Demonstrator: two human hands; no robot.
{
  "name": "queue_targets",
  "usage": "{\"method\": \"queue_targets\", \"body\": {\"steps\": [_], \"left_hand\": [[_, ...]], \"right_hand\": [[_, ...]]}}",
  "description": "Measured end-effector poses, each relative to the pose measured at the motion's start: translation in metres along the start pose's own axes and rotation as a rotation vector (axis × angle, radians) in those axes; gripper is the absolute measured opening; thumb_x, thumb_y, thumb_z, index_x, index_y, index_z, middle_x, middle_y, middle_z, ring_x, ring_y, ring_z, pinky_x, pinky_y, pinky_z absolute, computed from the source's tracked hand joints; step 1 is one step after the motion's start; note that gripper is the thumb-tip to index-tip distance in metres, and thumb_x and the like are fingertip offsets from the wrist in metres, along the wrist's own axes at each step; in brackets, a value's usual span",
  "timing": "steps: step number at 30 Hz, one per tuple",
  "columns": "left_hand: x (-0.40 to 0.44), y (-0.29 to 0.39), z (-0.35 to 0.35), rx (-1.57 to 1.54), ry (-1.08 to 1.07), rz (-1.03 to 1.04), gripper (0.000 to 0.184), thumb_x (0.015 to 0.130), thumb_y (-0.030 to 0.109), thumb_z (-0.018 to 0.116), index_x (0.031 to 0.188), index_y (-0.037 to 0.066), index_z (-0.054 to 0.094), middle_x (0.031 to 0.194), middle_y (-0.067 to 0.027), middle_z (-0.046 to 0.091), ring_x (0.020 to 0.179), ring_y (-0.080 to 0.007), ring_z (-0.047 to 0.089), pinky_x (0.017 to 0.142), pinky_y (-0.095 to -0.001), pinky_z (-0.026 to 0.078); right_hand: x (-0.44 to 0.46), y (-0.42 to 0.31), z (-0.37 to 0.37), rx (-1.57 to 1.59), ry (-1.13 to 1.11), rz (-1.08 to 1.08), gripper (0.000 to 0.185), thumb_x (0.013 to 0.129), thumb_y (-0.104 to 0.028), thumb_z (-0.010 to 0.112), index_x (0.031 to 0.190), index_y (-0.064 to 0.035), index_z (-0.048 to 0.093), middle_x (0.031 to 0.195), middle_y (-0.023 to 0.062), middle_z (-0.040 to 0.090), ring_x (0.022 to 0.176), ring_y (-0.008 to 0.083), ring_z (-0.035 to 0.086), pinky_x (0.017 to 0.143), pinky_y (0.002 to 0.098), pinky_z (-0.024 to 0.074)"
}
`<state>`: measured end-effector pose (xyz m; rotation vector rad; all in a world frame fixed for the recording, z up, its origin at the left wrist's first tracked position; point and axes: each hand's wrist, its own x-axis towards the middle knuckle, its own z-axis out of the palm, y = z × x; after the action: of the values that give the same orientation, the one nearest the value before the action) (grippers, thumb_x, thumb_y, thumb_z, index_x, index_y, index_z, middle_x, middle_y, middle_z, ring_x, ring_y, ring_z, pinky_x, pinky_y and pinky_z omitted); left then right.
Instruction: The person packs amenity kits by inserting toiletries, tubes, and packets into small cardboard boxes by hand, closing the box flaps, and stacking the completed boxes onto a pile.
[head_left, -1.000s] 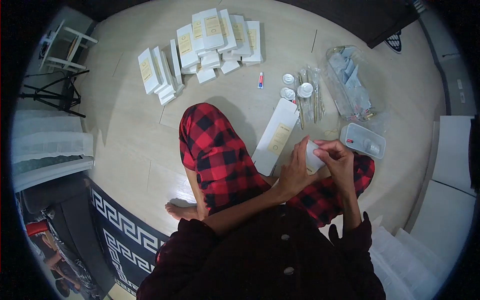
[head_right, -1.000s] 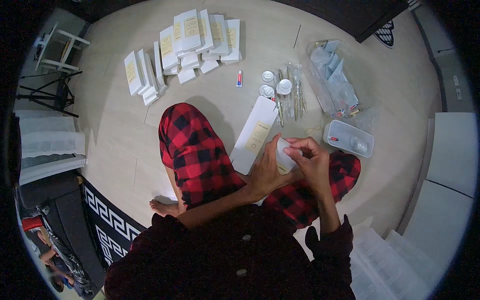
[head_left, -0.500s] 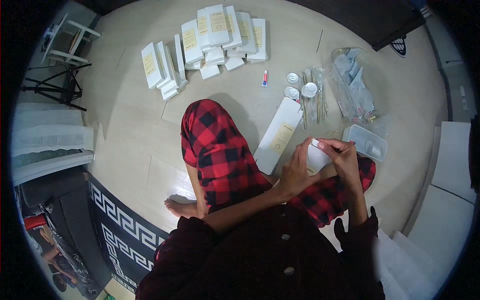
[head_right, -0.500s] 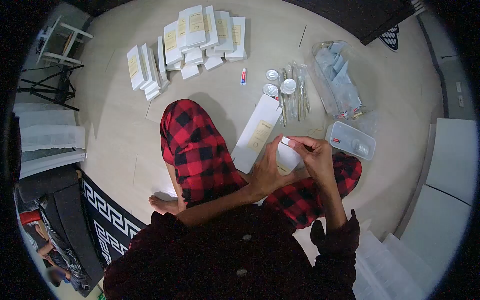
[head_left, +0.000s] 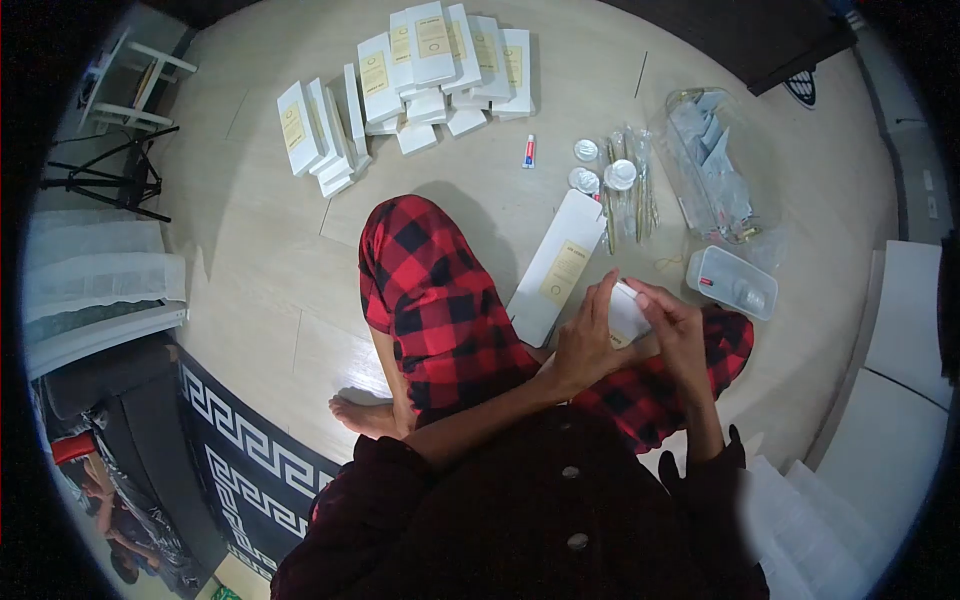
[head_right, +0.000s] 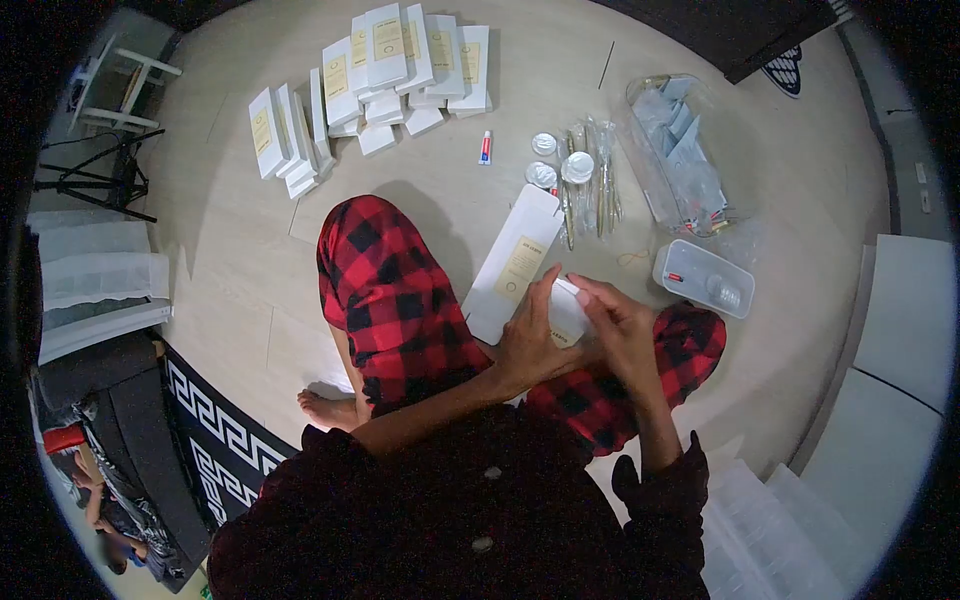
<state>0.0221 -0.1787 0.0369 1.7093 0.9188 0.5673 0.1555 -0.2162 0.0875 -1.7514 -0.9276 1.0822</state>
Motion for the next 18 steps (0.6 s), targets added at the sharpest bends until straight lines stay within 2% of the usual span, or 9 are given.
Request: {"method": "queue_targets", "body": {"steps": [1, 3, 5, 7, 10, 12, 14, 16, 18], "left_hand": [[-0.001, -0.001, 0.000, 0.019, 0.005, 0.034, 0.100, 0.059, 0.024, 0.078, 0.136, 0.002, 0.019, 0.123, -0.0222, 0.041, 0.113, -0.0391, 0.045, 0.089, -0.0436, 0.043], [-0.001, 0.000, 0.001, 0.040, 0.013, 0.071, 0.100, 0.059, 0.023, 0.078, 0.136, 0.002, 0.019, 0.122, -0.0221, 0.041, 0.112, -0.0388, 0.046, 0.088, -0.0434, 0.043], [-0.001, 0.001, 0.001, 0.065, 0.064, 0.148, 0.099, 0.059, 0.021, 0.077, 0.136, 0.005, 0.019, 0.117, -0.0203, 0.043, 0.103, -0.0387, 0.051, 0.076, -0.0432, 0.050], [-0.001, 0.001, 0.001, 0.063, 0.059, 0.158, 0.098, 0.059, 0.021, 0.077, 0.136, 0.005, 0.019, 0.117, -0.0203, 0.043, 0.103, -0.0385, 0.051, 0.075, -0.0432, 0.050], [-0.001, -0.001, 0.001, 0.056, 0.046, 0.151, 0.097, 0.059, 0.021, 0.076, 0.136, 0.004, 0.019, 0.117, -0.0203, 0.043, 0.102, -0.0383, 0.051, 0.075, -0.0430, 0.050], [0.001, 0.001, -0.001, 0.047, 0.037, 0.139, 0.097, 0.060, 0.021, 0.076, 0.136, 0.004, 0.019, 0.117, -0.0203, 0.043, 0.102, -0.0383, 0.051, 0.074, -0.0428, 0.050], [0.002, 0.006, -0.005, -0.029, -0.016, -0.015, 0.100, 0.060, 0.023, 0.079, 0.137, 0.004, 0.018, 0.119, -0.0211, 0.043, 0.109, -0.0372, 0.048, 0.086, -0.0427, 0.044], [0.002, 0.003, -0.004, -0.043, 0.010, 0.017, 0.100, 0.060, 0.022, 0.079, 0.137, 0.004, 0.018, 0.119, -0.0211, 0.043, 0.109, -0.0372, 0.048, 0.087, -0.0427, 0.044], [0.002, 0.001, -0.003, -0.058, 0.036, 0.047, 0.100, 0.059, 0.022, 0.078, 0.137, 0.004, 0.018, 0.119, -0.0210, 0.042, 0.109, -0.0372, 0.048, 0.087, -0.0428, 0.044]], "right_hand": [[0.001, -0.002, -0.005, 0.001, -0.001, 0.003, 0.026, 0.087, -0.013, 0.058, 0.109, -0.0002, 0.062, 0.100, 0.0104, 0.065, 0.088, 0.0140, 0.059, 0.082, 0.0264, 0.0448], [0.004, -0.007, -0.013, 0.165, -0.105, 0.188, 0.025, 0.087, -0.013, 0.058, 0.108, -0.0017, 0.063, 0.098, 0.0057, 0.066, 0.088, 0.0094, 0.057, 0.082, 0.0245, 0.0443], [0.009, -0.007, -0.018, 0.175, -0.129, 0.207, 0.024, 0.087, -0.013, 0.059, 0.107, -0.0019, 0.064, 0.097, 0.0054, 0.066, 0.087, 0.0086, 0.057, 0.081, 0.0241, 0.0443], [0.011, -0.007, -0.021, 0.184, -0.150, 0.228, 0.023, 0.086, -0.012, 0.059, 0.106, -0.0022, 0.065, 0.095, 0.0051, 0.066, 0.086, 0.0078, 0.057, 0.080, 0.0236, 0.0443], [0.011, -0.007, -0.020, 0.111, -0.170, 0.184, 0.022, 0.086, -0.011, 0.059, 0.105, -0.0016, 0.065, 0.096, 0.0055, 0.066, 0.085, 0.0085, 0.058, 0.080, 0.0239, 0.0446], [0.009, -0.005, -0.014, -0.090, -0.080, 0.054, 0.022, 0.086, -0.011, 0.060, 0.104, -0.0014, 0.065, 0.097, 0.0057, 0.066, 0.085, 0.0093, 0.058, 0.079, 0.0244, 0.0453], [0.003, -0.001, -0.003, -0.098, -0.012, -0.018, 0.022, 0.086, -0.011, 0.059, 0.104, -0.0009, 0.065, 0.097, 0.0058, 0.066, 0.085, 0.0095, 0.058, 0.079, 0.0246, 0.0455], [0.002, 0.001, 0.000, -0.100, 0.048, -0.090, 0.022, 0.086, -0.011, 0.059, 0.104, -0.0005, 0.065, 0.097, 0.0059, 0.066, 0.085, 0.0097, 0.059, 0.079, 0.0248, 0.0458], [0.002, 0.002, -0.005, 0.380, -0.002, 0.175, 0.022, 0.087, -0.012, 0.059, 0.104, 0.0002, 0.065, 0.097, 0.0061, 0.066, 0.085, 0.0095, 0.058, 0.078, 0.0246, 0.0460]]}}
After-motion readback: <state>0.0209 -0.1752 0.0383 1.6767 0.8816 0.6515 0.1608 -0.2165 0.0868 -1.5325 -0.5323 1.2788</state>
